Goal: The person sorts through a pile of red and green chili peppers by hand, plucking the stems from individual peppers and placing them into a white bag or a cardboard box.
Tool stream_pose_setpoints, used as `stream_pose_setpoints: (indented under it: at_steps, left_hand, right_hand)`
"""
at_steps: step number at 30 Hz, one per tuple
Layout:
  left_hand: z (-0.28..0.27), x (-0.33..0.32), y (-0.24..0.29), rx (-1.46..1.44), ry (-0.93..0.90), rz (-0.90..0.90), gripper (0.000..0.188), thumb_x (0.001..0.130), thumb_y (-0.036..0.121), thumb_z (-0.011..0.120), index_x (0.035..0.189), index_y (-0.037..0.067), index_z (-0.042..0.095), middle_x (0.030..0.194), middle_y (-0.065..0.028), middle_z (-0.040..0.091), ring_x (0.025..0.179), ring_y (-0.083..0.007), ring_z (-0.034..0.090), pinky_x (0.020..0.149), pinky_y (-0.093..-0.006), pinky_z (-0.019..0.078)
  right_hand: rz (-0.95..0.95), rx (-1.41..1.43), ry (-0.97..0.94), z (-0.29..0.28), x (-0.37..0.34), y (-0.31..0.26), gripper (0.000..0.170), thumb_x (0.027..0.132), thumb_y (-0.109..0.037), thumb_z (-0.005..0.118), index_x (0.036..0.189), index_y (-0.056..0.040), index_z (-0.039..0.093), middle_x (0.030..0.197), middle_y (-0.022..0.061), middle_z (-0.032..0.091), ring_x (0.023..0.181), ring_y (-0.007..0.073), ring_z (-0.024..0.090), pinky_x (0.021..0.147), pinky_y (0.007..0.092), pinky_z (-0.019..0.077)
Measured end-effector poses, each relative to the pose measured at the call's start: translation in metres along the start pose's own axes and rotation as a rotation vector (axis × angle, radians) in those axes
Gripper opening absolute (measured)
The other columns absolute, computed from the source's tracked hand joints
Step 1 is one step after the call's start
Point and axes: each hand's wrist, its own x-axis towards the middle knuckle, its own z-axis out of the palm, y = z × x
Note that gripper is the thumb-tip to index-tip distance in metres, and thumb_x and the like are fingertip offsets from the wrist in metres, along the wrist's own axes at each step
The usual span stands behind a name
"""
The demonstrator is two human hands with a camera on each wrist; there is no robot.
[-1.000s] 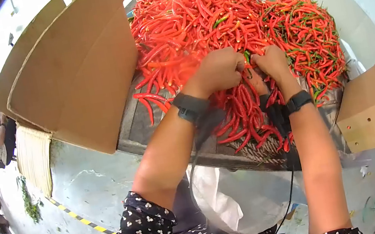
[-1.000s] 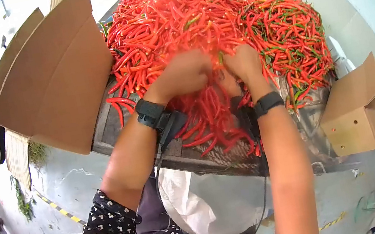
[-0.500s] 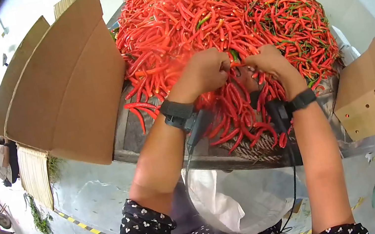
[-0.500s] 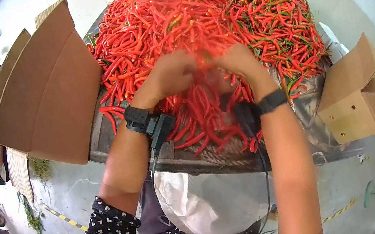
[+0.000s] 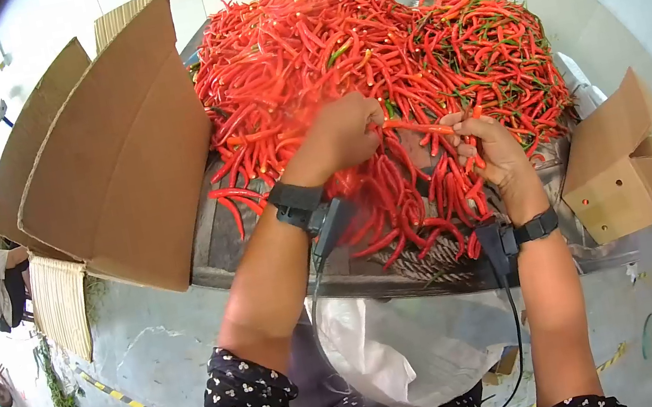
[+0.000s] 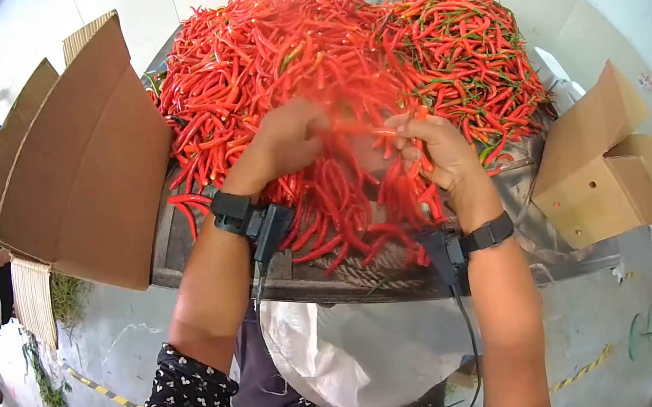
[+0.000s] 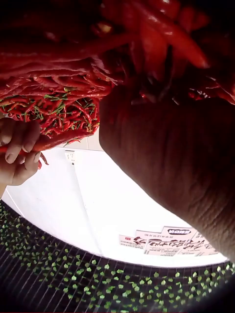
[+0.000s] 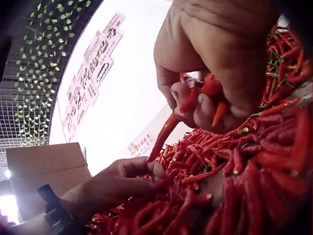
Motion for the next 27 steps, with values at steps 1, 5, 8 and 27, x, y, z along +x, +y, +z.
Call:
stream_pose_setpoints:
  at_steps: [1, 5, 8, 27]
  left_hand:
    - [-0.001, 0.000, 0.001, -0.002, 0.003, 0.002, 0.006, 0.065, 0.007, 0.056, 0.071, 0.006, 0.056, 0.073, -0.0147, 0.056, 0.072, -0.0327, 0.055, 0.060, -0.0404, 0.0429]
    - [-0.001, 0.000, 0.001, -0.009, -0.009, -0.022, 0.007, 0.066, 0.008, 0.057, 0.072, 0.005, 0.055, 0.075, -0.0152, 0.055, 0.073, -0.0328, 0.055, 0.062, -0.0402, 0.0434]
    - [0.001, -0.001, -0.001, -0.014, -0.004, -0.015, 0.009, 0.066, 0.009, 0.058, 0.073, 0.006, 0.055, 0.076, -0.0147, 0.055, 0.073, -0.0323, 0.055, 0.063, -0.0394, 0.0439]
    - [0.004, -0.003, -0.007, -0.006, 0.018, 0.001, 0.011, 0.064, 0.008, 0.058, 0.075, 0.008, 0.055, 0.075, -0.0145, 0.054, 0.073, -0.0332, 0.054, 0.063, -0.0403, 0.0432]
  right_hand:
    - [-0.034, -0.046, 0.053, 0.002, -0.001, -0.001, 0.011, 0.080, -0.006, 0.052, 0.088, 0.0005, 0.056, 0.066, 0.0072, 0.055, 0.045, 0.0074, 0.043, 0.045, 0.0211, 0.0393]
    - [-0.074, -0.142, 0.185, 0.016, 0.005, -0.005, 0.012, 0.082, -0.012, 0.055, 0.085, 0.0003, 0.055, 0.060, 0.0029, 0.051, 0.045, 0.0073, 0.043, 0.044, 0.0216, 0.0374]
    - [-0.145, -0.285, 0.254, 0.006, 0.028, 0.004, 0.019, 0.084, -0.020, 0.057, 0.080, -0.0011, 0.056, 0.058, 0.0005, 0.050, 0.045, 0.0103, 0.044, 0.044, 0.0260, 0.0381]
    - [-0.347, -1.320, 0.218, 0.018, 0.071, 0.021, 0.010, 0.079, -0.012, 0.059, 0.079, -0.0021, 0.056, 0.064, 0.0081, 0.059, 0.057, 0.0156, 0.060, 0.056, 0.0298, 0.0461]
